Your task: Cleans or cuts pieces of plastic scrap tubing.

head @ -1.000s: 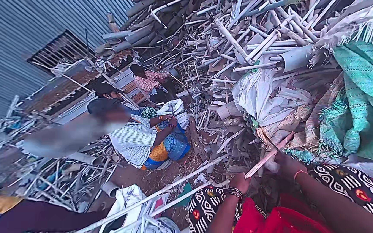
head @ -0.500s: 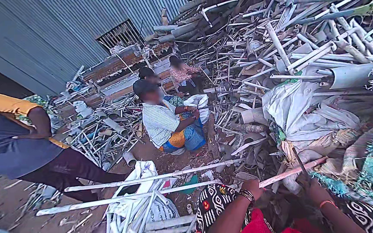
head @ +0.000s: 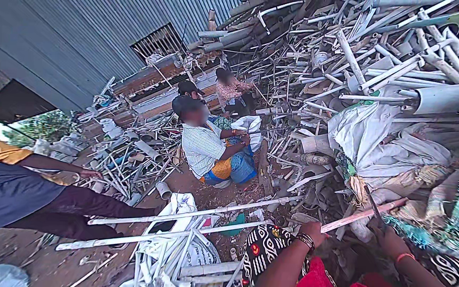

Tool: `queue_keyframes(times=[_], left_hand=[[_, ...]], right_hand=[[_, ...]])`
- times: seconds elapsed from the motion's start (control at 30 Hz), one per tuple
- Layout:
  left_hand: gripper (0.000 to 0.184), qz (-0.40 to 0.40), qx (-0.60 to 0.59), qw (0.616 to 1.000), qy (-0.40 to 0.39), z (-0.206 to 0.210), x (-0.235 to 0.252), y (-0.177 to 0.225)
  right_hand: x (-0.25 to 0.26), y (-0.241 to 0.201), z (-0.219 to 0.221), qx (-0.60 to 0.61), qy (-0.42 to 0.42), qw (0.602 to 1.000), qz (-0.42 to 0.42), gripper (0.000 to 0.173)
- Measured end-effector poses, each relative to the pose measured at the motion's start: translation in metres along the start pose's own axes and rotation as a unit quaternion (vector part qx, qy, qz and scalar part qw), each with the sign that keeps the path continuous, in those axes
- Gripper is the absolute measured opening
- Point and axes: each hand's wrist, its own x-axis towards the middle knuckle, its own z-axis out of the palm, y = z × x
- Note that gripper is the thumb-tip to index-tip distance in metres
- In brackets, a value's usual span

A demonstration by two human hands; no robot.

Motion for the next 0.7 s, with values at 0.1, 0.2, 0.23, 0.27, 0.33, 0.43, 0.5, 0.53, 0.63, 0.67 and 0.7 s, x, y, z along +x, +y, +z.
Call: queue_keyframes(times=[0.1, 0.2, 0.23, 0.27, 0.33, 0.43, 0.5, 0.53, 0.63, 0.67, 0.7], left_hand=[[0.053, 0.003, -0.001, 1.0, -0.001, 0.0, 0.0002, -0.0007], [0.053, 0.004, -0.007, 1.0, -0.002, -0.001, -0.0014, -0.0006], [0.053, 0.004, -0.008, 1.0, -0.002, -0.0012, -0.0016, -0.0006], [0.053, 0.004, -0.009, 1.0, -0.004, -0.0014, -0.0017, -0.0006], [0.054, 0.004, -0.008, 1.0, -0.006, -0.0016, -0.0017, -0.001], [0.054, 0.005, -0.007, 1.0, -0.003, -0.0014, -0.0015, -0.0013], [0.054, 0.005, -0.007, 1.0, -0.002, -0.0009, -0.0018, -0.0012], [0.054, 0.005, -0.007, 1.0, 0.0, -0.0007, -0.0017, -0.0012], [0.054, 0.004, -0.004, 1.0, 0.0, -0.0006, -0.0013, -0.0007], [0.054, 0.004, -0.004, 1.0, -0.001, -0.0007, -0.0017, -0.0006], [0.054, 0.004, -0.005, 1.0, -0.002, -0.0008, -0.002, -0.0004]], right_hand=[[-0.0011, -0.0009, 0.0001, 0.006, 0.003, 1.0, -0.002, 0.059], [-0.0025, -0.0017, -0.0007, 0.007, 0.0, 1.0, -0.003, 0.06], [-0.003, -0.0022, -0.0009, 0.005, 0.0, 1.0, -0.001, 0.06], [-0.0034, -0.0024, -0.0009, 0.004, 0.0, 1.0, -0.002, 0.06], [-0.0043, -0.0026, -0.0002, 0.005, 0.003, 1.0, -0.004, 0.059], [-0.0036, -0.0026, -0.0002, 0.007, 0.001, 1.0, -0.005, 0.058], [-0.0029, -0.0015, 0.0002, 0.005, 0.0, 1.0, -0.007, 0.059], [-0.0028, -0.0011, 0.0003, 0.002, -0.002, 1.0, -0.007, 0.059], [-0.0029, -0.0011, 0.0004, 0.006, 0.001, 1.0, -0.009, 0.059], [-0.0026, -0.0012, 0.0008, 0.009, 0.002, 1.0, -0.009, 0.059], [-0.0025, -0.0012, 0.0011, 0.011, 0.003, 1.0, -0.009, 0.059]])
